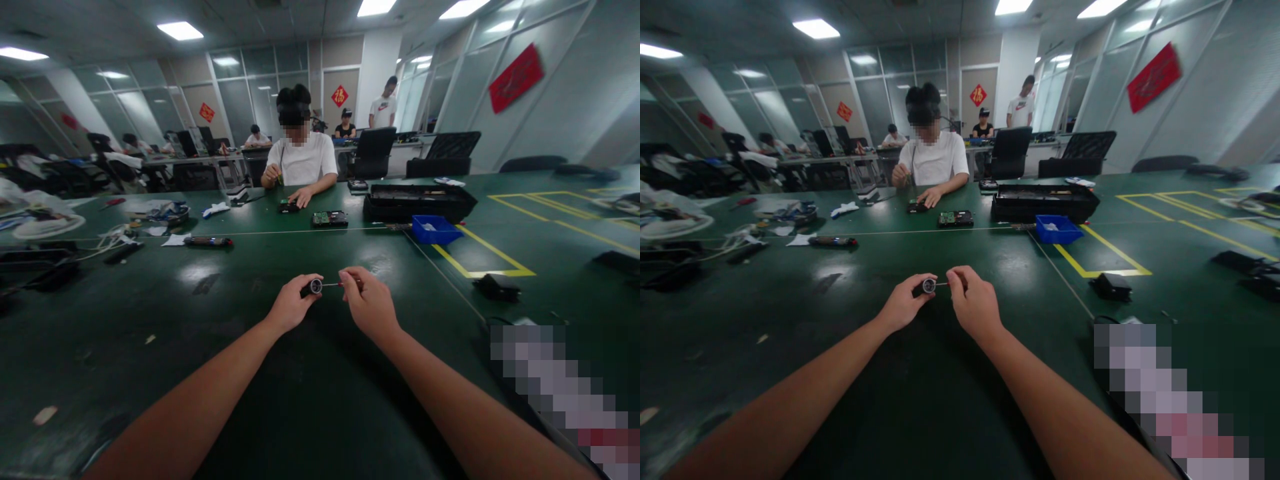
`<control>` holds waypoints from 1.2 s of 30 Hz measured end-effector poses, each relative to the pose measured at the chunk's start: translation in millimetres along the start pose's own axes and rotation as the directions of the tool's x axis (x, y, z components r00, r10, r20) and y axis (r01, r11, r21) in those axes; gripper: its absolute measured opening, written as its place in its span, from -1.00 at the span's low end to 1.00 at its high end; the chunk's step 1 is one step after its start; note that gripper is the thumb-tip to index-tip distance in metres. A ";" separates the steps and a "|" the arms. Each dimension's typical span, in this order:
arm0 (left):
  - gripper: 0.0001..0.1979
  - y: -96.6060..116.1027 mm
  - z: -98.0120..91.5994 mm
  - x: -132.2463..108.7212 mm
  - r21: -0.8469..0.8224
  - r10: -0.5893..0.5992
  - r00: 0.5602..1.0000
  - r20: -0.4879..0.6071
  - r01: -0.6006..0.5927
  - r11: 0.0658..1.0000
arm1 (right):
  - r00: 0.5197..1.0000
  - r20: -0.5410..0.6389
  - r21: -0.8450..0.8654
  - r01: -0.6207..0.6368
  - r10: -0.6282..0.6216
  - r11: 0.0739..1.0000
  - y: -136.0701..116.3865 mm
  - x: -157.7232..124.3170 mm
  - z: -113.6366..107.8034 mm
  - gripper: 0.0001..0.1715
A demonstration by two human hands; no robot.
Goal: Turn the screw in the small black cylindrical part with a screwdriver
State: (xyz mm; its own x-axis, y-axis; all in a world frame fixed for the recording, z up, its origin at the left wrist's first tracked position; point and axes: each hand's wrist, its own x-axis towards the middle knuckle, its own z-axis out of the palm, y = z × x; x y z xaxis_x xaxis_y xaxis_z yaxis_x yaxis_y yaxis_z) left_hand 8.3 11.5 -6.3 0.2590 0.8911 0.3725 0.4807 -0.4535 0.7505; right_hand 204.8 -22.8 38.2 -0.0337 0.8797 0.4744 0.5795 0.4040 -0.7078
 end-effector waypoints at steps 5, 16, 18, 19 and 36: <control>-0.65 -1.3 1.0 0.3 -0.001 0.008 1.000 -0.015 -0.008 1.000 | 0.999 0.007 0.060 0.045 -0.045 0.997 2.8 -0.5 0.6 -0.74; -0.64 5.6 1.5 -1.2 0.081 0.000 1.000 -0.012 0.001 0.997 | 0.982 -0.105 0.373 -0.108 0.158 0.922 10.5 1.7 7.4 -0.70; -0.64 8.0 0.4 -1.4 0.109 0.000 1.000 -0.019 0.002 0.994 | 0.980 -0.085 0.406 -0.130 0.179 0.904 10.2 2.9 7.9 -0.66; -0.64 9.3 -0.5 -1.4 0.118 0.008 1.000 -0.025 -0.005 0.993 | 0.977 -0.082 0.438 -0.141 0.196 0.888 10.8 3.6 8.6 -0.63; -0.59 13.6 -1.0 -1.7 0.177 0.090 0.988 0.124 -0.111 0.978 | 0.905 -0.146 0.573 -0.253 0.401 0.779 30.3 10.7 10.8 -0.67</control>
State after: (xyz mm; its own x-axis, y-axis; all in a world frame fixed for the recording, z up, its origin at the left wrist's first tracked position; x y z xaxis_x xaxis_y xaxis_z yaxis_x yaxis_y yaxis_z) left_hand 13.6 3.8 3.8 0.4033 0.8380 0.3675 0.5899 -0.5451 0.5957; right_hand 213.2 1.5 16.2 0.3201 0.9210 0.2218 -0.0068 0.2364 -0.9716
